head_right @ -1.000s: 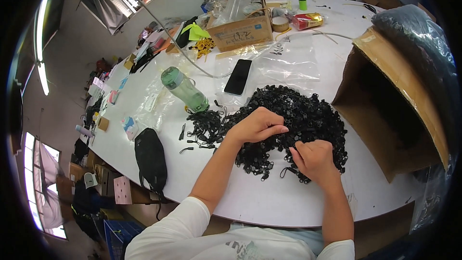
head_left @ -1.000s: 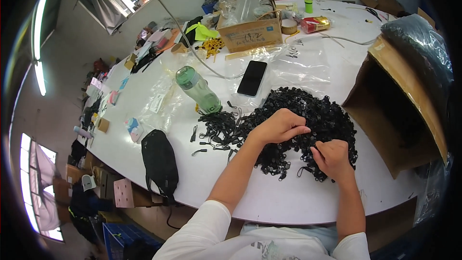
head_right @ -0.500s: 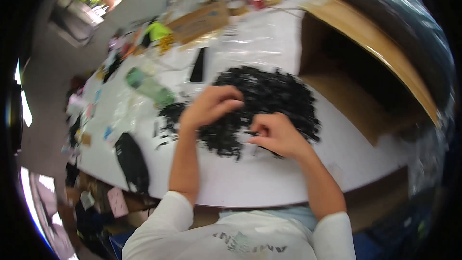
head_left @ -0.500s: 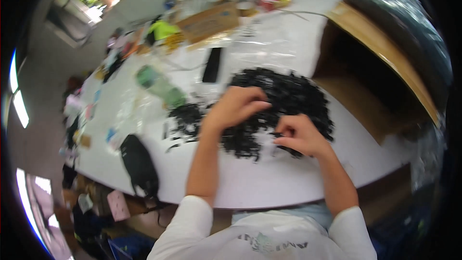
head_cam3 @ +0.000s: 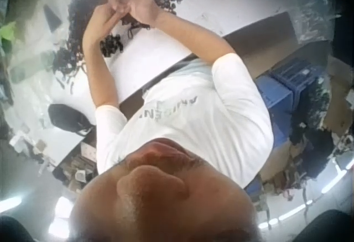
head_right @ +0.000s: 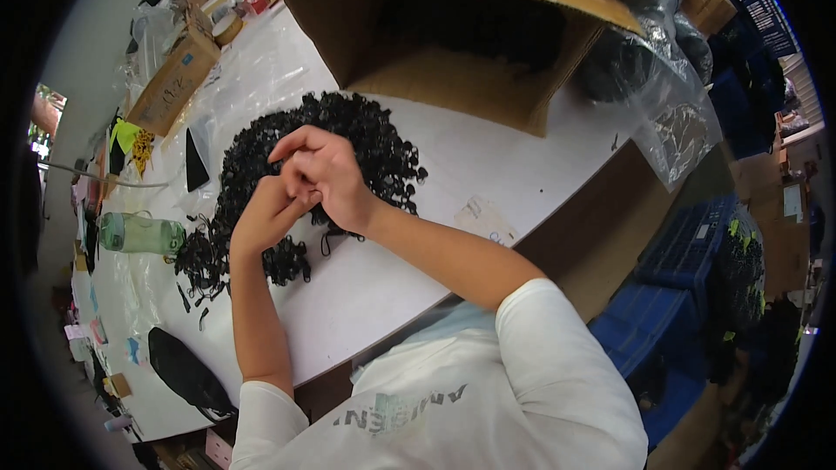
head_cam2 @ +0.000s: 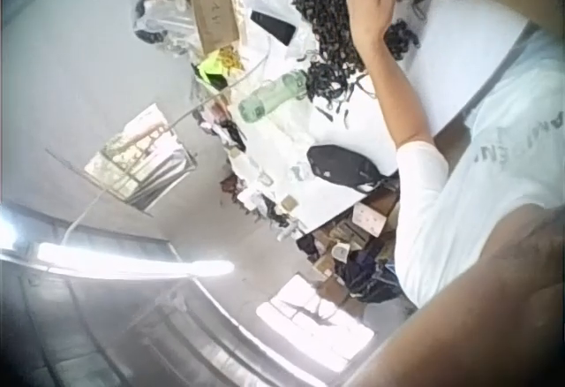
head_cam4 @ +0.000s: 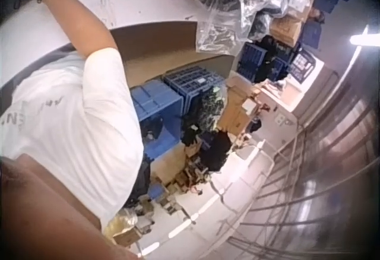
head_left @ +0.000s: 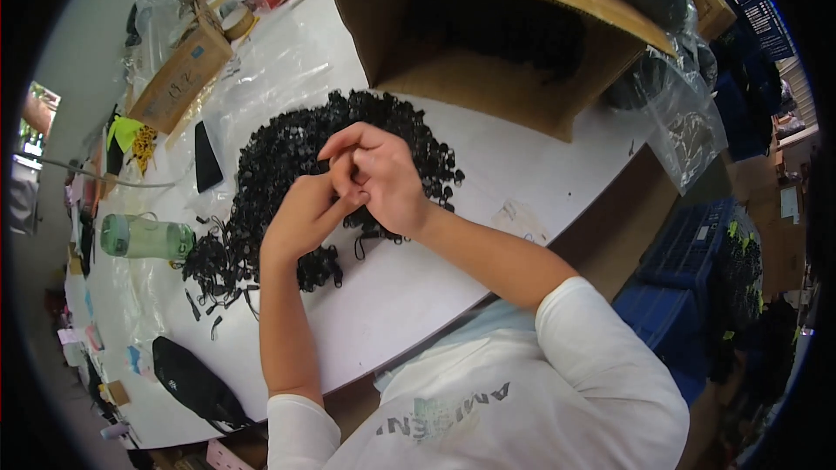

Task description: The recorder is sitting at a workbench, sorting and assembling small black plastic components, likely lanyard or bag clips.

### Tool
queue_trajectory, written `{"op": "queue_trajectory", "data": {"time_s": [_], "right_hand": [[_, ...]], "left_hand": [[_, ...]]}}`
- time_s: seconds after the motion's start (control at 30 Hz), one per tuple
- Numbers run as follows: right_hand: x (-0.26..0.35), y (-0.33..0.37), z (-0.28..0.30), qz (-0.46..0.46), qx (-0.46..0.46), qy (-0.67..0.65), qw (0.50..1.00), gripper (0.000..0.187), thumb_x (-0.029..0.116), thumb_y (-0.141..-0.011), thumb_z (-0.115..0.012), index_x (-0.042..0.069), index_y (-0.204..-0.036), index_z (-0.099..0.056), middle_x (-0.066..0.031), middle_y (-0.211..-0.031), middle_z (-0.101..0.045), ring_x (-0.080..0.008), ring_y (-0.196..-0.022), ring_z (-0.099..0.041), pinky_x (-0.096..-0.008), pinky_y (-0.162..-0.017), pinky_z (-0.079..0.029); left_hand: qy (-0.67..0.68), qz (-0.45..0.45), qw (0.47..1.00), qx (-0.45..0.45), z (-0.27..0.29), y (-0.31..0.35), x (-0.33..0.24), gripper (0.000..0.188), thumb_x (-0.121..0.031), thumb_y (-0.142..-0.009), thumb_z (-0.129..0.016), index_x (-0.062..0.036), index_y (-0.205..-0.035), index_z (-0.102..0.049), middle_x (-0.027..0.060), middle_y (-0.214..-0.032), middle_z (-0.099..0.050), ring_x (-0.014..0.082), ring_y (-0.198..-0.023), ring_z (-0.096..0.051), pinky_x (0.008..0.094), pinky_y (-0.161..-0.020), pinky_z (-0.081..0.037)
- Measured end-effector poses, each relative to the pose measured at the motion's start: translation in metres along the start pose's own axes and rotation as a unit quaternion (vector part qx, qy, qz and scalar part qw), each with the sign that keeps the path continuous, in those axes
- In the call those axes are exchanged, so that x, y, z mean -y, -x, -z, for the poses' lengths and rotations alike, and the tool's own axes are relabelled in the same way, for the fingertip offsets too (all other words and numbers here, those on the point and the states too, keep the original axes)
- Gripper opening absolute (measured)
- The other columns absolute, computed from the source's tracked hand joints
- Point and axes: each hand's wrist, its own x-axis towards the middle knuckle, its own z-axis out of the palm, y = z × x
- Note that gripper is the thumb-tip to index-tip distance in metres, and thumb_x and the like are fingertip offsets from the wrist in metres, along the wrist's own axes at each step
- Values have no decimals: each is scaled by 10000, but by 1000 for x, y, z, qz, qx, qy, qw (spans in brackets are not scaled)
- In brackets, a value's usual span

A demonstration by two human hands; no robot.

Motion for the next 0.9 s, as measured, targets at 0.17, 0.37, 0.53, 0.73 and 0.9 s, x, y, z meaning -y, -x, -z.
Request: {"op": "queue_trajectory", "data": {"time_s": [0.17,0.37,0.53,0.73,0.9], "right_hand": [[4,-6,-3,26,63,-28,997,481,323,-824,-525,-25,-1156,-512,-121,-923,-602,-134,-802,-544,-233,-703,-432],[-6,-16,8,30,2,287,957,303,93,-878,-611,-14,-1161,-584,-105,-1096,-628,-175,-1023,-575,-311,-850,-465],[-19,-9,2,138,0,440,887,183,103,-937,-533,4,-919,-686,-78,-914,-666,-161,-864,-602,-284,-762,-484],[12,-10,12,77,-33,421,903,381,243,-964,-485,-2,-679,-427,-156,-585,-488,-310,-506,-467,-404,-496,-353],[17,-10,11,59,55,529,845,391,331,-974,-453,27,-729,-454,-133,-527,-468,-361,-504,-450,-412,-488,-358]], "left_hand": [[137,19,990,5,-9,3,7,291,-144,-949,-509,49,-737,-560,72,-595,-586,134,-497,-566,265,-479,-436],[84,-5,996,-28,-5,-6,19,298,-156,-927,-496,32,-701,-547,67,-563,-544,137,-484,-541,271,-458,-411],[34,10,999,-17,1,0,18,162,-120,-836,-602,37,-796,-601,97,-578,-552,175,-490,-535,295,-490,-423],[-226,124,965,39,26,12,27,276,-255,-683,-782,-65,-853,-677,119,-656,-624,276,-610,-619,368,-577,-479],[-315,176,930,69,6,3,24,256,-255,-683,-785,-61,-800,-665,125,-750,-665,322,-735,-648,410,-653,-511]]}}
